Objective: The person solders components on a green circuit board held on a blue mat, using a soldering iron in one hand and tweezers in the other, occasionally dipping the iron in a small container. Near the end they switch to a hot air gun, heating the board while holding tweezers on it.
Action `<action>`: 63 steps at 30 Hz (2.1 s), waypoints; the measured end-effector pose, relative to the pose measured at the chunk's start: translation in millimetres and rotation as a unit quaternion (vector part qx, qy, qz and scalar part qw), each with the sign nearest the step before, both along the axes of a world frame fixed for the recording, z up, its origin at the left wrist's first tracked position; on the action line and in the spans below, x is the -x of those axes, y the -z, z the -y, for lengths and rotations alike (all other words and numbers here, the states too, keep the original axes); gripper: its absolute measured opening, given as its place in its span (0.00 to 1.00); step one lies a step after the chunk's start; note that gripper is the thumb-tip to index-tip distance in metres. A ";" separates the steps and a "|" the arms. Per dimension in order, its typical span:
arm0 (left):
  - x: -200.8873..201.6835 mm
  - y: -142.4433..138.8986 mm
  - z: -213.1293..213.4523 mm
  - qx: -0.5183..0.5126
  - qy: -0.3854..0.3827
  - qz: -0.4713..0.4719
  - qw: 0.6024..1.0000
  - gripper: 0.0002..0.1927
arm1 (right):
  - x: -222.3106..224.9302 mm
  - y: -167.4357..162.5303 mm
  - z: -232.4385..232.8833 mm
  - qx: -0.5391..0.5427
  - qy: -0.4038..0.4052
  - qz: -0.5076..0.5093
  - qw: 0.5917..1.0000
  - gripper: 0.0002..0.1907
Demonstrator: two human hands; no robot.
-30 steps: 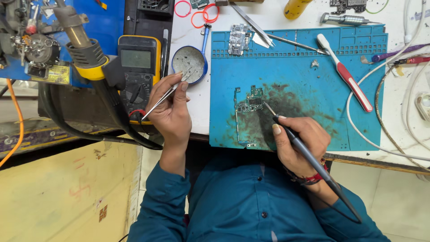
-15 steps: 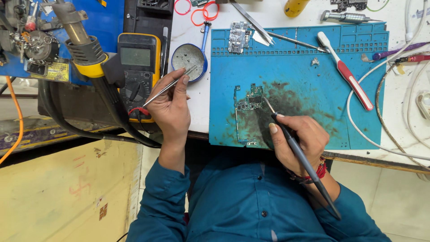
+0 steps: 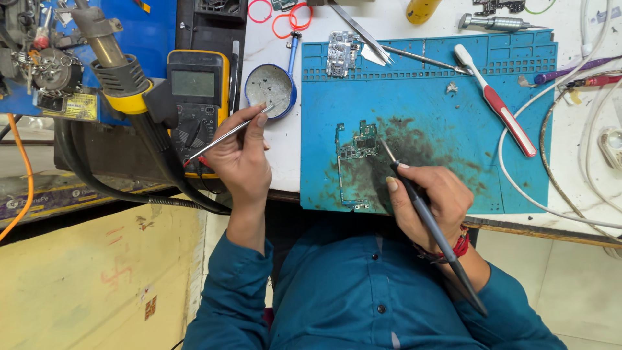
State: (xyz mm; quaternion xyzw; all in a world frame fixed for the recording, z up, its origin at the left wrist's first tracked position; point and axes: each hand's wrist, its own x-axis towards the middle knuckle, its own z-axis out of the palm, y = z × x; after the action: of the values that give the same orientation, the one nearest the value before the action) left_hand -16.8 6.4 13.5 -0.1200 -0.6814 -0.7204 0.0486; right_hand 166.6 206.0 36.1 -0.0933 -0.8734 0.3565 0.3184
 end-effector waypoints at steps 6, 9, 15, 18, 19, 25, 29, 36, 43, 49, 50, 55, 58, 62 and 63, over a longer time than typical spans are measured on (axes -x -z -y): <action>-38.5 -8.9 -23.1 -0.017 0.097 0.004 0.995 0.05 | -2.8 4.4 0.0 -0.003 0.041 -0.003 0.999 0.13; -50.1 -13.4 -41.3 0.051 0.162 -0.003 0.985 0.05 | -5.9 5.7 -0.7 0.017 0.039 0.004 0.999 0.13; -52.0 -23.0 -54.6 0.135 0.187 0.022 0.973 0.04 | -9.8 6.9 -1.9 0.061 0.036 0.019 0.997 0.09; -52.1 -25.0 -54.1 0.141 0.190 -0.004 0.972 0.04 | -8.7 6.2 -1.4 0.062 0.029 0.016 0.998 0.06; -51.9 -25.5 -53.7 0.144 0.191 -0.030 0.970 0.04 | -7.6 5.9 -1.7 0.060 0.027 0.019 0.998 0.06; -51.4 -26.8 -53.9 0.161 0.221 -0.029 0.961 0.04 | -6.2 2.3 -1.9 0.040 0.011 0.023 0.999 0.06; -51.3 -27.6 -53.6 0.168 0.225 -0.022 0.960 0.04 | -4.9 1.1 -1.1 0.039 0.003 0.024 0.999 0.07; -51.2 -29.4 -53.7 0.164 0.227 -0.029 0.959 0.05 | -2.1 -1.1 -0.6 0.029 0.001 0.026 0.999 0.07; -50.8 -28.8 -53.5 0.164 0.228 -0.030 0.959 0.04 | -3.0 -1.1 -0.3 0.030 0.000 0.026 0.999 0.07; -51.5 -27.0 -53.8 0.167 0.223 -0.016 0.960 0.04 | -2.0 -2.2 -0.5 0.028 -0.002 0.028 0.999 0.06; -51.5 -26.5 -53.8 0.166 0.223 -0.020 0.960 0.04 | -1.8 -2.4 -0.8 0.026 -0.006 0.027 0.999 0.06; -51.7 -25.2 -52.9 0.165 0.213 -0.044 0.962 0.04 | -1.4 -3.6 -0.3 0.026 -0.002 0.028 0.999 0.06; -51.5 -24.6 -52.9 0.162 0.218 -0.056 0.961 0.04 | -0.8 -3.9 -0.8 0.023 -0.013 0.024 0.999 0.06; -51.6 -24.4 -53.3 0.168 0.218 -0.044 0.960 0.03 | -0.5 -4.0 -0.3 0.023 -0.010 0.024 0.999 0.06; -51.9 -24.6 -53.3 0.167 0.217 -0.040 0.961 0.03 | -0.2 -4.0 -0.2 0.024 -0.007 0.023 0.999 0.06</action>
State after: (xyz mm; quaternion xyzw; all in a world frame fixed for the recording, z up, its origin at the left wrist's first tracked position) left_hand 35.1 59.7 38.1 -0.3005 -0.7469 -0.5843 -0.1023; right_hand 166.8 206.2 40.1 -0.1027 -0.8724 0.3775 0.2932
